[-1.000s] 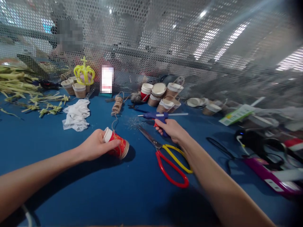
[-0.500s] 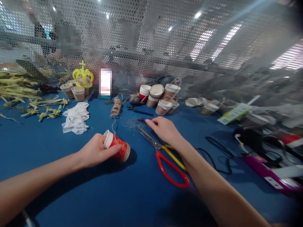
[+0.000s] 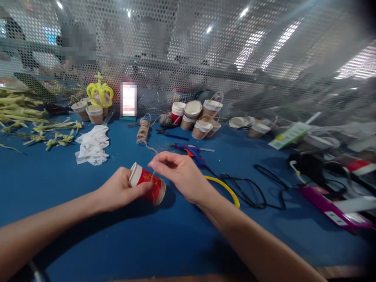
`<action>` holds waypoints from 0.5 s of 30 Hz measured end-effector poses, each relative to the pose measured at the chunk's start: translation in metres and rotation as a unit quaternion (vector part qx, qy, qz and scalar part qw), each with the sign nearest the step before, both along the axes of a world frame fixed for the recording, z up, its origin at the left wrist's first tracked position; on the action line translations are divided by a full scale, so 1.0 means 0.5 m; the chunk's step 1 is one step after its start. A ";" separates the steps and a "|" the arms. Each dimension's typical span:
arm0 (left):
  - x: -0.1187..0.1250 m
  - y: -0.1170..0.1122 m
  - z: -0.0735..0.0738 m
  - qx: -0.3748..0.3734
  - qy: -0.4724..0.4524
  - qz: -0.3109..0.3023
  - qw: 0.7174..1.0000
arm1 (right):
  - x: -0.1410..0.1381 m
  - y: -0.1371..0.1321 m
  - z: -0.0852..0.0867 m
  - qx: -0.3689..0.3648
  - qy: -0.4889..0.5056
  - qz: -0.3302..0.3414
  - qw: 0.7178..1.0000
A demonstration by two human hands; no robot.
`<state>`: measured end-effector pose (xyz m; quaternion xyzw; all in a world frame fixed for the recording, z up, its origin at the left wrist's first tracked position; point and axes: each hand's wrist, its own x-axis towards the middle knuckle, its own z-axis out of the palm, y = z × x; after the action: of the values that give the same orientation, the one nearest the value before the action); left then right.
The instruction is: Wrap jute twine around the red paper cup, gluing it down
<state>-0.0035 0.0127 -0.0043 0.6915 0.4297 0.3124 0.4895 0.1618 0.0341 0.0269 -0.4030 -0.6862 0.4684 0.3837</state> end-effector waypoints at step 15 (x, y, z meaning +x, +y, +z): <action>0.004 0.009 0.004 -0.248 -0.152 0.080 0.953 | 0.033 -0.001 0.013 0.041 0.032 -0.115 0.992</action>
<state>-0.0014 0.0173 -0.0022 0.4564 0.4677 0.3355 0.6785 0.1785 0.0334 0.0335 -0.4478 -0.6413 0.4056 0.4730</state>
